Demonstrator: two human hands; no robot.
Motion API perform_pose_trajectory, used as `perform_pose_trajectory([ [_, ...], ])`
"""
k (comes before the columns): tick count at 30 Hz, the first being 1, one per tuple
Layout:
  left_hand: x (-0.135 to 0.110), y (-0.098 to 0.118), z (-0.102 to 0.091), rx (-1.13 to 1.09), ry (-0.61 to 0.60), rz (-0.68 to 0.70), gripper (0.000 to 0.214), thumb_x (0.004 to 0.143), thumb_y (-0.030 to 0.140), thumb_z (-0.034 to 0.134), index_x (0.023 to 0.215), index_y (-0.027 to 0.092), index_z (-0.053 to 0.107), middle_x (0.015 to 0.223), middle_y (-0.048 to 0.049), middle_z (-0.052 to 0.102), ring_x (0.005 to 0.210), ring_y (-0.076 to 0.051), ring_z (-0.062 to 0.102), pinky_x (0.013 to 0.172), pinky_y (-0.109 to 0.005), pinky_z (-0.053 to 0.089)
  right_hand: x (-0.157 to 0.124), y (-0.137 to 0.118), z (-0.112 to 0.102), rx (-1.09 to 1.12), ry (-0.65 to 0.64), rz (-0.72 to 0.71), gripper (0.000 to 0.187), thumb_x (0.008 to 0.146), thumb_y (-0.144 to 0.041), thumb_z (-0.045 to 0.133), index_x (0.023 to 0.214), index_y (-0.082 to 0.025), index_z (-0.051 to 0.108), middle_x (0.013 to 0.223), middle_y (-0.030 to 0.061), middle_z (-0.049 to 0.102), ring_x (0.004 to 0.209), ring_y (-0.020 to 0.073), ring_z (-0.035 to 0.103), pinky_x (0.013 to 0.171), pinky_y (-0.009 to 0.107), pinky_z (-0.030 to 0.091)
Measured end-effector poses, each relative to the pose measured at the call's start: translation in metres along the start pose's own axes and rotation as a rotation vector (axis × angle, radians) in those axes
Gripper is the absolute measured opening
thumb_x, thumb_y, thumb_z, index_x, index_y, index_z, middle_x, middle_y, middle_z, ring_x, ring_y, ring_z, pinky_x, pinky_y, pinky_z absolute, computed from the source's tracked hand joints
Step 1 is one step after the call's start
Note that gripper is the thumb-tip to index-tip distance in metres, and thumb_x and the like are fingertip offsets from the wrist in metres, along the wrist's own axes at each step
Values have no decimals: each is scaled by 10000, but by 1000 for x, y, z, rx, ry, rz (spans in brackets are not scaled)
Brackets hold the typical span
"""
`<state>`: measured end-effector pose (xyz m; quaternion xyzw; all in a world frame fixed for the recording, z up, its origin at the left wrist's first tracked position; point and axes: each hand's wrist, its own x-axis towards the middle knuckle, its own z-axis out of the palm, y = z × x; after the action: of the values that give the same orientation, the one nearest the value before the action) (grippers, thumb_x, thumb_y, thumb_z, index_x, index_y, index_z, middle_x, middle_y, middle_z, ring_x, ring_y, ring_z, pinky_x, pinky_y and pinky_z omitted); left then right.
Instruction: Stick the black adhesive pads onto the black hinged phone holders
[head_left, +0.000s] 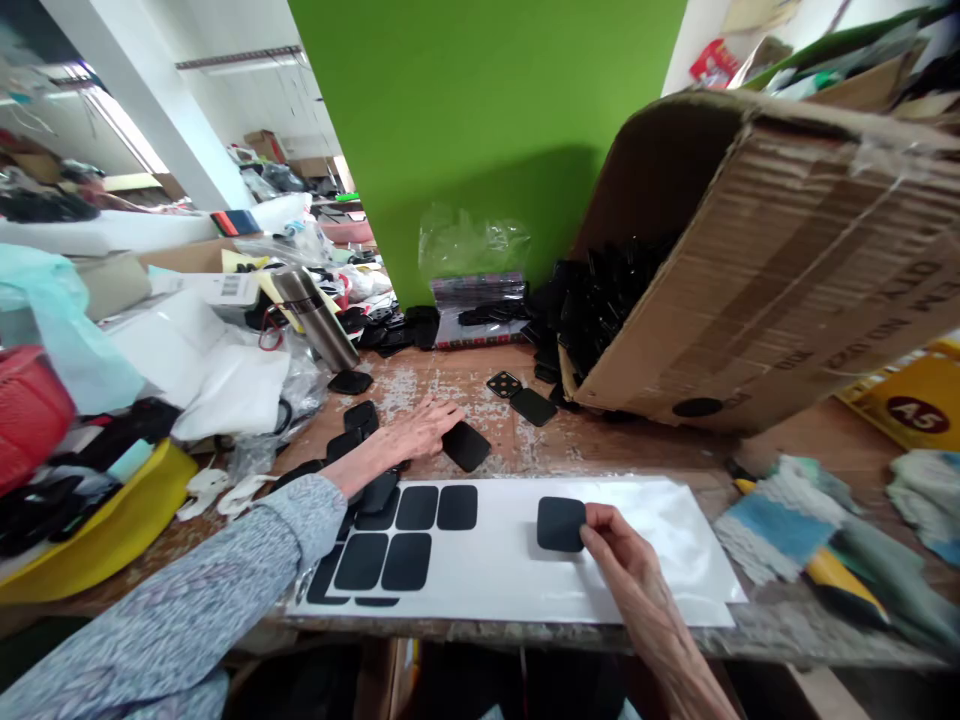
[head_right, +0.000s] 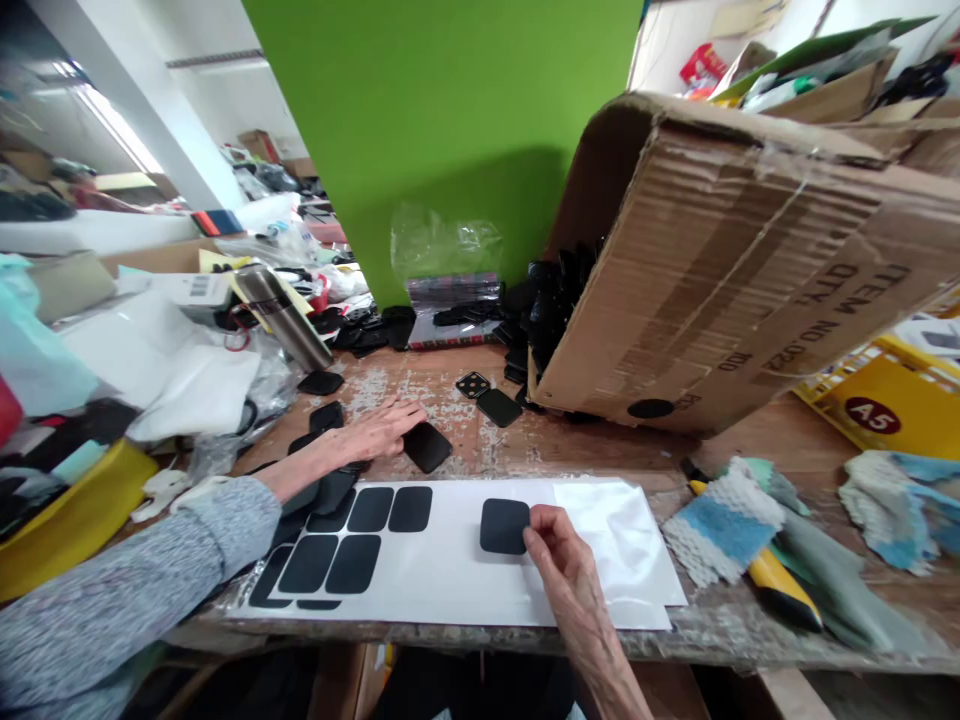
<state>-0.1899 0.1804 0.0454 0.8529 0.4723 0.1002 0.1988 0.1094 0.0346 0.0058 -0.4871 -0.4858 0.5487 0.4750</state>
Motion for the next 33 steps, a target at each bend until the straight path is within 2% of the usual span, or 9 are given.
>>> perform_pose_trajectory([
  [5,-1,25,-7,-270,133,-98,357,578,152,589,931,198,570,966,-68,581,984,-255,513,896,-397,367,-3,-5,0,10,48,-15,203,814,-407,535,863,-210,524,929,24,546,857,160,499,776,253,382],
  [9,-21,63,-3,-570,189,-168,436,762,296,439,1186,198,419,859,-37,607,809,-183,598,723,-324,469,-4,-10,3,56,158,-61,227,788,-423,554,826,-201,526,1035,48,532,952,197,487,825,292,373],
  [11,-39,84,8,-867,222,-232,441,813,289,317,1235,176,377,850,-53,630,786,-177,618,685,-320,486,-7,-14,4,46,123,-44,187,818,-391,528,862,-209,523,972,38,537,914,183,493,814,295,379],
  [14,-66,113,31,-1609,329,-415,406,761,212,372,1146,145,481,860,-76,658,816,-198,625,717,-354,494,-16,-22,5,-18,32,-43,157,838,-352,517,920,-219,518,822,10,508,773,146,490,723,268,397],
  [16,-80,127,47,-1896,393,-512,355,721,162,405,1039,118,556,867,-90,666,839,-207,622,750,-364,490,-25,-28,9,-21,-19,-32,202,824,-358,539,969,-223,501,787,0,488,716,136,486,668,257,403],
  [21,-99,147,66,-1985,369,-689,302,744,214,423,905,54,623,744,-129,671,713,-207,632,653,-298,485,-51,-42,23,50,-106,211,243,781,-442,567,803,-208,505,708,-9,486,657,131,462,620,252,388],
  [24,-105,156,67,-2003,353,-696,465,812,462,415,853,57,638,718,-136,670,692,-226,636,650,-311,487,-61,-48,31,147,-151,311,278,759,-478,571,765,-210,499,711,-6,500,684,142,452,641,260,382],
  [27,-107,164,67,-2036,338,-714,602,796,609,374,823,73,647,725,-121,675,694,-222,639,634,-302,492,-66,-52,39,201,-193,330,262,779,-467,548,759,-216,475,750,-7,514,714,143,460,665,259,379],
  [33,-108,176,73,-2041,366,-793,560,811,575,390,862,82,650,748,-109,678,654,-186,631,557,-252,475,-72,-48,56,90,-99,288,265,781,-480,530,733,-220,520,745,16,578,683,171,523,673,303,431],
])
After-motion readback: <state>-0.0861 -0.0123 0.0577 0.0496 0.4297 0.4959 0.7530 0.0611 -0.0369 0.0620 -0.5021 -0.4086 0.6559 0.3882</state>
